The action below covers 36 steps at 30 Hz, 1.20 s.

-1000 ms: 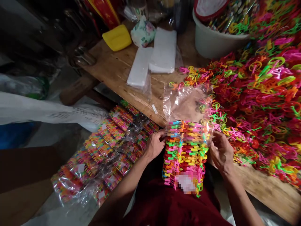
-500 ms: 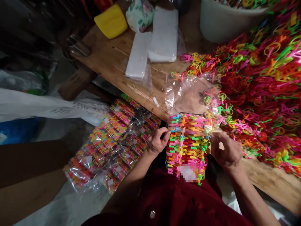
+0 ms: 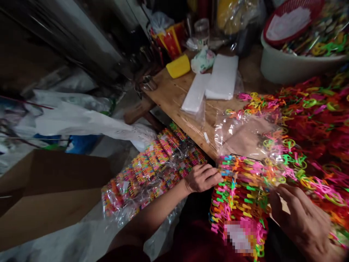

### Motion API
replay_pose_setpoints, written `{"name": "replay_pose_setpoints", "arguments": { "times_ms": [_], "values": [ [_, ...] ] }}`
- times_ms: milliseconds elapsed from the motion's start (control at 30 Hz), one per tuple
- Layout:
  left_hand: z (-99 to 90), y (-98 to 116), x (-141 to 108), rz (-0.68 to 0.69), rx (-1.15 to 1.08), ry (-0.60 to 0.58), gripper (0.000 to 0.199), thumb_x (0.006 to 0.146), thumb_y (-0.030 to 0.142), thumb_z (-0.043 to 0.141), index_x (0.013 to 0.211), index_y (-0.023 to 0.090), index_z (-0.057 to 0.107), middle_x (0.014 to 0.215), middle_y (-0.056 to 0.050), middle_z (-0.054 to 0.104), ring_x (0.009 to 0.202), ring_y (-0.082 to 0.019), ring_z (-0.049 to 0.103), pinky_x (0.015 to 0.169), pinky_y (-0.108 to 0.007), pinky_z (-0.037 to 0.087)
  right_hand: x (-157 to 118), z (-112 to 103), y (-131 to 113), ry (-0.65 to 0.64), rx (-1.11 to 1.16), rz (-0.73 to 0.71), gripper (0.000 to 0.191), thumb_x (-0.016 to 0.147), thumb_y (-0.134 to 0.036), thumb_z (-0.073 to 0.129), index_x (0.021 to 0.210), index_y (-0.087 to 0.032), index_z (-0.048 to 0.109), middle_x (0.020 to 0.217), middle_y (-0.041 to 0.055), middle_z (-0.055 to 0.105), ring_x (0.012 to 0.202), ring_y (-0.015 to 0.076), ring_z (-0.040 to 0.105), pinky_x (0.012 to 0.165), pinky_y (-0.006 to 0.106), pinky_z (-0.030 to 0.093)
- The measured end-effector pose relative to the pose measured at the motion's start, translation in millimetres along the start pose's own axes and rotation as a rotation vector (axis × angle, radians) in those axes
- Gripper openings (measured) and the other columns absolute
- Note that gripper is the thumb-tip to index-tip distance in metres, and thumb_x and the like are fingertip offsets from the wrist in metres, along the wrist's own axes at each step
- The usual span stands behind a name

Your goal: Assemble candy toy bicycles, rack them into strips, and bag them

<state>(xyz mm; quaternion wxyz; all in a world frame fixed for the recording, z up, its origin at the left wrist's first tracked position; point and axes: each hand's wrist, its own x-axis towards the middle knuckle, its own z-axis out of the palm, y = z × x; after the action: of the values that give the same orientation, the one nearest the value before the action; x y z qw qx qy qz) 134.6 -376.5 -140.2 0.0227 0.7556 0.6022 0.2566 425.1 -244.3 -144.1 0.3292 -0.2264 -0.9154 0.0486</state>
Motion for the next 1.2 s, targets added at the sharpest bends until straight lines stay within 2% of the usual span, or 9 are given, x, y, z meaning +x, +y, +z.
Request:
{"name": "replay_pose_setpoints", "arguments": {
  "times_ms": [100,200,267,400,567,733,867,1000,1200],
  "values": [
    [4.4,2,5,-0.142,-0.006,-0.066,0.022,0.098,0.032,0.057,0.097,0.022,0.076,0.092,-0.007,0.079,0.086,-0.017,0.075,0.077,-0.027,0.056,12,7,-2,0.036,-0.032,-0.001,0.018,0.094,-0.019,0.066,0.111,-0.018,0.062,0.087,0.0047,0.072,0.073,0.0151,0.065,0.066,0.028,0.043],
    [7.5,9,15,-0.196,0.027,0.045,0.025,0.101,0.025,0.05,0.101,0.02,0.074,0.086,-0.006,0.079,0.08,-0.014,0.075,0.079,-0.024,0.056,23,9,-2,0.04,-0.08,-0.022,0.011,0.094,-0.019,0.067,0.104,-0.02,0.064,0.076,0.0007,0.068,0.066,0.0123,0.063,0.066,0.027,0.043],
    [6.9,11,20,-0.127,0.044,0.164,0.023,0.101,0.02,0.048,0.102,0.019,0.071,0.081,-0.004,0.077,0.076,-0.013,0.074,0.075,-0.022,0.055,26,6,0,0.052,-0.099,-0.039,0.012,0.091,-0.018,0.07,0.101,-0.021,0.064,0.076,0.0005,0.068,0.067,0.0117,0.063,0.066,0.025,0.045],
    [2.7,10,16,0.182,0.046,0.319,0.013,0.099,0.024,0.051,0.096,0.019,0.062,0.081,-0.004,0.074,0.07,-0.013,0.07,0.068,-0.024,0.054,9,-13,-1,0.044,0.033,-0.089,0.02,0.085,-0.009,0.073,0.1,-0.018,0.064,0.083,0.0042,0.069,0.073,0.0139,0.063,0.069,0.026,0.048],
    [1.6,12,-7,0.279,0.056,0.233,0.012,0.099,0.025,0.054,0.088,0.019,0.056,0.078,-0.002,0.069,0.066,-0.012,0.065,0.062,-0.024,0.05,-26,-30,-11,-0.28,0.268,-0.121,0.014,0.09,-0.003,0.06,0.099,-0.014,0.062,0.082,0.0062,0.064,0.074,0.0159,0.06,0.066,0.029,0.045],
    [1.2,21,-26,0.391,0.077,0.116,0.017,0.098,0.028,0.059,0.083,0.02,0.057,0.076,-0.001,0.066,0.066,-0.012,0.061,0.06,-0.024,0.046,-48,-27,-15,-0.35,0.369,-0.188,0.013,0.093,-0.007,0.056,0.102,-0.015,0.062,0.092,0.0086,0.065,0.08,0.0172,0.06,0.07,0.031,0.047],
    [-0.6,35,-46,0.447,0.064,0.069,0.02,0.096,0.032,0.065,0.08,0.021,0.059,0.08,0.0,0.067,0.071,-0.012,0.062,0.062,-0.025,0.047,-61,-36,-22,-0.396,0.438,-0.22,0.014,0.096,-0.009,0.052,0.102,-0.018,0.061,0.087,0.006,0.063,0.077,0.0167,0.057,0.069,0.032,0.046],
    [-4.4,52,-55,0.457,0.113,0.094,0.02,0.094,0.032,0.066,0.079,0.021,0.061,0.08,0.0,0.07,0.068,-0.012,0.061,0.059,-0.025,0.046,-55,-47,-30,-0.337,0.402,-0.208,0.012,0.093,-0.008,0.057,0.101,-0.016,0.06,0.08,0.0054,0.062,0.072,0.0156,0.056,0.063,0.03,0.043],
    [-8.5,62,-38,0.435,0.152,0.195,0.018,0.095,0.025,0.063,0.078,0.02,0.059,0.076,0.001,0.068,0.065,-0.011,0.059,0.056,-0.025,0.043,-34,-43,-39,-0.156,0.174,-0.109,0.019,0.086,-0.008,0.068,0.099,-0.02,0.062,0.073,0.0019,0.062,0.063,0.0133,0.055,0.059,0.027,0.04]
  ]
}}
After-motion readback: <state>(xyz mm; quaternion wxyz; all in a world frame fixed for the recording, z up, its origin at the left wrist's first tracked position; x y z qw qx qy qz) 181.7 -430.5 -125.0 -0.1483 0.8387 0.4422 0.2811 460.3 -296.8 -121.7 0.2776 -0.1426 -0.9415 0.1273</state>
